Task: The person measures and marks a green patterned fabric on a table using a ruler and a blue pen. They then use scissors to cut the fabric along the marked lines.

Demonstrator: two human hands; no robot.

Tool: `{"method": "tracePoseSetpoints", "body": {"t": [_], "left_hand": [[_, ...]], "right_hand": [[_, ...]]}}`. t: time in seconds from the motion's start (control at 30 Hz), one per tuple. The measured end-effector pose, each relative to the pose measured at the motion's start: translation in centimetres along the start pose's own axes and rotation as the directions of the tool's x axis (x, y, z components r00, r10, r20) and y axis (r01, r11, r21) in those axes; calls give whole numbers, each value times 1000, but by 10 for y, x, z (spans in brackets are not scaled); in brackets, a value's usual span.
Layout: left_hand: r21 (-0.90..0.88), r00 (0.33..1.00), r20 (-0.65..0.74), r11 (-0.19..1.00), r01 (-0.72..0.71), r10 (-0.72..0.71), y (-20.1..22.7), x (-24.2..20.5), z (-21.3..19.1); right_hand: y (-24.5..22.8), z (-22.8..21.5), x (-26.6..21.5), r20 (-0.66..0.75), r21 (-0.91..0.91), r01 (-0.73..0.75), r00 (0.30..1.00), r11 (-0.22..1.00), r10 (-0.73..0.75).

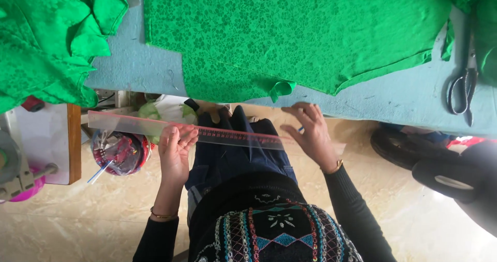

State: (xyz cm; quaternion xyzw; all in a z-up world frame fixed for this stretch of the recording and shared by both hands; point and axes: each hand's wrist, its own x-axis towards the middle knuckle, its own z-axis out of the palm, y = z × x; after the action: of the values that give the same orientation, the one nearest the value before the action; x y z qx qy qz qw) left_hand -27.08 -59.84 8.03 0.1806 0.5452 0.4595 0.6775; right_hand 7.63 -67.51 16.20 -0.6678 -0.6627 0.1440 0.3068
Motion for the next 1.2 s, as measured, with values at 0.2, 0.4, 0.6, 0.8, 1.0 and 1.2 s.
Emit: {"method": "tracePoseSetpoints", "body": {"t": [0.2, 0.4, 0.6, 0.8, 1.0, 1.2], "left_hand": [[14, 1000, -8, 1000, -17, 17, -1, -16, -2], [-43, 1000, 10, 999, -13, 13, -1, -10, 3], [-85, 999, 7, 995, 48, -48, 14, 14, -5], [-104, 995, 17, 990, 97, -96, 29, 36, -9], [45, 938, 241, 968, 247, -250, 8, 37, -6], [15, 847, 489, 972, 233, -210, 12, 45, -8]], "right_hand": [[10, -6, 45, -2, -27, -30, 1000, 999, 30], [-58, -7, 31, 244, 270, -133, 968, 954, 66], [-55, 20, 4, 448, 265, -253, 887, 930, 114], [-72, 58, -8, 371, 158, -209, 918, 965, 138], [-76, 89, -22, 295, 168, -240, 938, 956, 184], [-81, 86, -27, 248, 189, -258, 946, 947, 208]]}}
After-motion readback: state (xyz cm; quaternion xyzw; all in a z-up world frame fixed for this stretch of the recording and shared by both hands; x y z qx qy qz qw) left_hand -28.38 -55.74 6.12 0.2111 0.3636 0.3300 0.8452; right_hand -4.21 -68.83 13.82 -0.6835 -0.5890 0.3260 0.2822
